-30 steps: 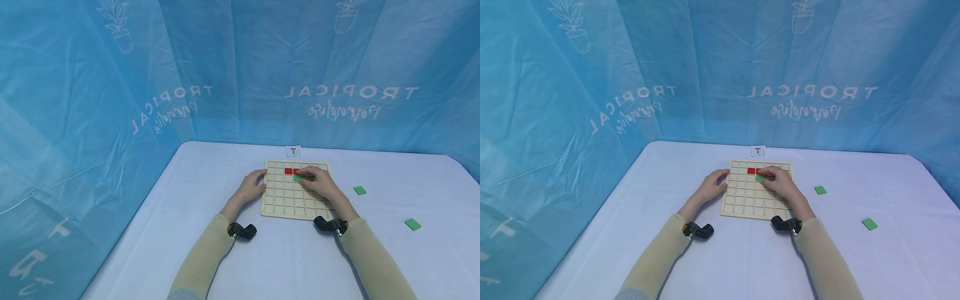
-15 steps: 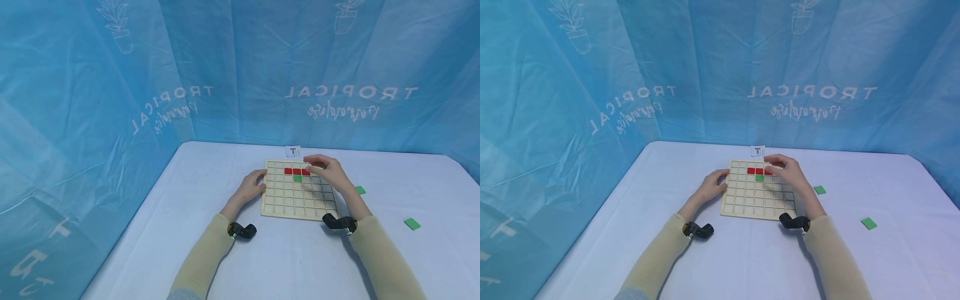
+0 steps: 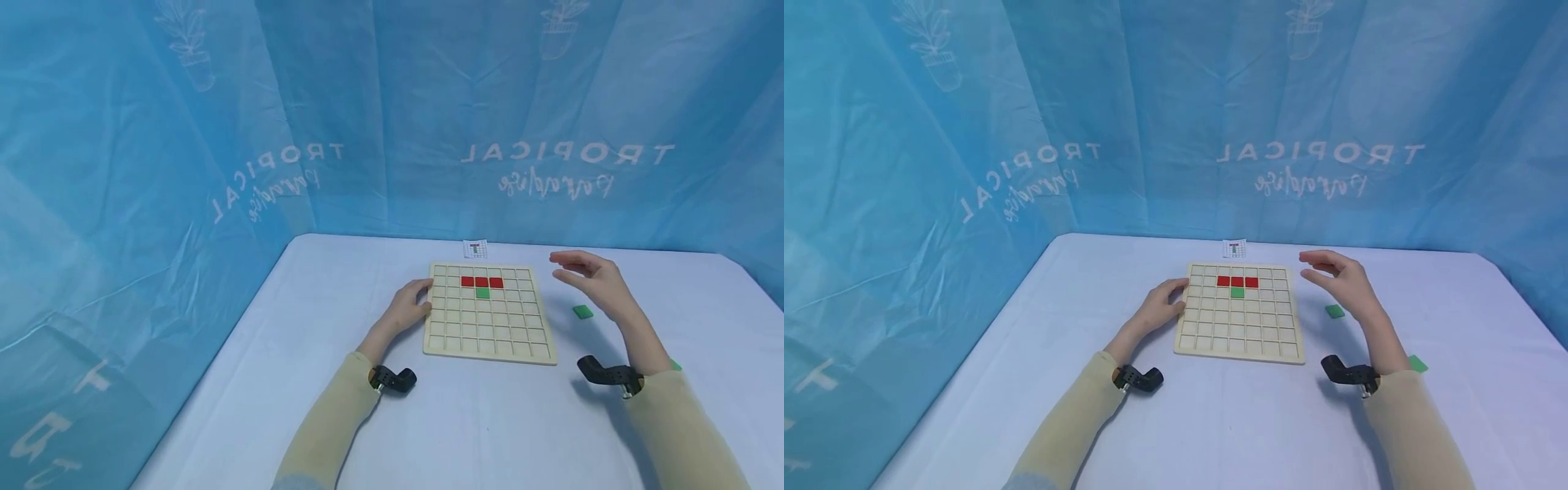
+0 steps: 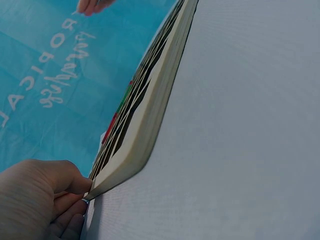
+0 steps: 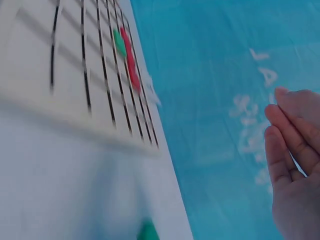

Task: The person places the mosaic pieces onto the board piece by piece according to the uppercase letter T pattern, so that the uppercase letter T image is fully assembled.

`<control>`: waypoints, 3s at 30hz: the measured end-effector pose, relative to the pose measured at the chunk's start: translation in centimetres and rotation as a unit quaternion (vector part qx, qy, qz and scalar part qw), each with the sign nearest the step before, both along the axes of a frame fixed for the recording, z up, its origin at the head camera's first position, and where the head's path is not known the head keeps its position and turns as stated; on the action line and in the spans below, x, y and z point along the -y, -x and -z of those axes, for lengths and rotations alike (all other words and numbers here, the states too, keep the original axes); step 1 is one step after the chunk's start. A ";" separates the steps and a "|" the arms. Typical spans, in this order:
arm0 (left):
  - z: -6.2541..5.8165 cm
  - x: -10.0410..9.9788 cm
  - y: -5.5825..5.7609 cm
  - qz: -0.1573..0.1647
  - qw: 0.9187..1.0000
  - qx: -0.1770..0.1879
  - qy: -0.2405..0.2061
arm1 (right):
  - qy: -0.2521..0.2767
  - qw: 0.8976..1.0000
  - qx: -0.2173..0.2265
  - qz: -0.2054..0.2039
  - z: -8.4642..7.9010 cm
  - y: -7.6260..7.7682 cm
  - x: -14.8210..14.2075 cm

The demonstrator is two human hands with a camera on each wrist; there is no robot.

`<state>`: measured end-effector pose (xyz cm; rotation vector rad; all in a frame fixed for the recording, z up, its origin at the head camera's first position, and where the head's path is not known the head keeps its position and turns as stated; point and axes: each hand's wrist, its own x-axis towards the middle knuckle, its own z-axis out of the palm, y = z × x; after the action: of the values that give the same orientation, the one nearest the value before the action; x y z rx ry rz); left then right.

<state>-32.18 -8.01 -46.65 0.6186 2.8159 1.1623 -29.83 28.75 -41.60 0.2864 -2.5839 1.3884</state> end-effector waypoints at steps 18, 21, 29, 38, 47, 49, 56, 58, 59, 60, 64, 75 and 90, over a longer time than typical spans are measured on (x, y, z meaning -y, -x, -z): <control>0.2 0.1 -0.1 -0.002 1.000 0.005 -0.010 | -0.057 0.994 0.003 0.096 -0.5 -8.5 -9.4; 0.3 0.2 -0.1 -0.007 1.000 0.004 -0.011 | -0.057 0.993 -0.014 0.102 -0.2 -9.1 -10.3; 0.3 0.4 -0.3 -0.011 1.000 0.003 -0.013 | -0.047 0.995 -0.004 0.093 1.5 -10.5 -12.9; 0.1 0.2 -0.3 -0.016 1.000 0.002 -0.006 | -0.054 0.994 0.063 0.071 4.1 -10.8 -15.6; 0.4 0.0 -0.1 -0.021 1.000 0.008 -0.006 | -0.039 0.987 0.153 0.030 5.9 -11.4 -16.7; 0.4 0.0 -0.1 -0.020 1.000 0.007 -0.007 | -0.044 0.986 0.158 0.029 6.3 -11.3 -16.9; 0.4 0.0 0.0 -0.012 1.000 0.000 -0.011 | -0.040 0.985 0.164 0.020 6.5 -11.5 -17.0; 0.3 0.0 0.0 -0.011 1.000 -0.001 -0.009 | -0.041 0.987 0.155 0.004 6.2 -11.7 -16.6; 0.3 0.0 0.0 -0.011 1.000 -0.001 -0.009 | -0.045 0.987 0.152 -0.002 6.0 -11.8 -16.4; 0.3 -0.1 -0.1 -0.012 1.000 -0.001 -0.009 | -0.048 0.987 0.150 -0.008 5.8 -11.8 -16.2; 0.3 -0.1 -0.1 -0.012 1.000 -0.001 -0.007 | -0.068 0.986 0.151 -0.013 5.6 -11.8 -15.6; 0.1 -0.1 -0.1 -0.011 1.000 0.000 -0.007 | -0.080 0.988 0.129 -0.001 6.2 -11.8 -15.6; 0.2 0.0 -0.1 -0.015 1.000 0.007 -0.004 | -0.097 0.985 0.141 0.001 5.9 -11.6 -14.8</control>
<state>-32.08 -7.97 -46.83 0.5689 2.8190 1.1772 -18.26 43.57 -47.49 0.1228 -2.9557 1.2576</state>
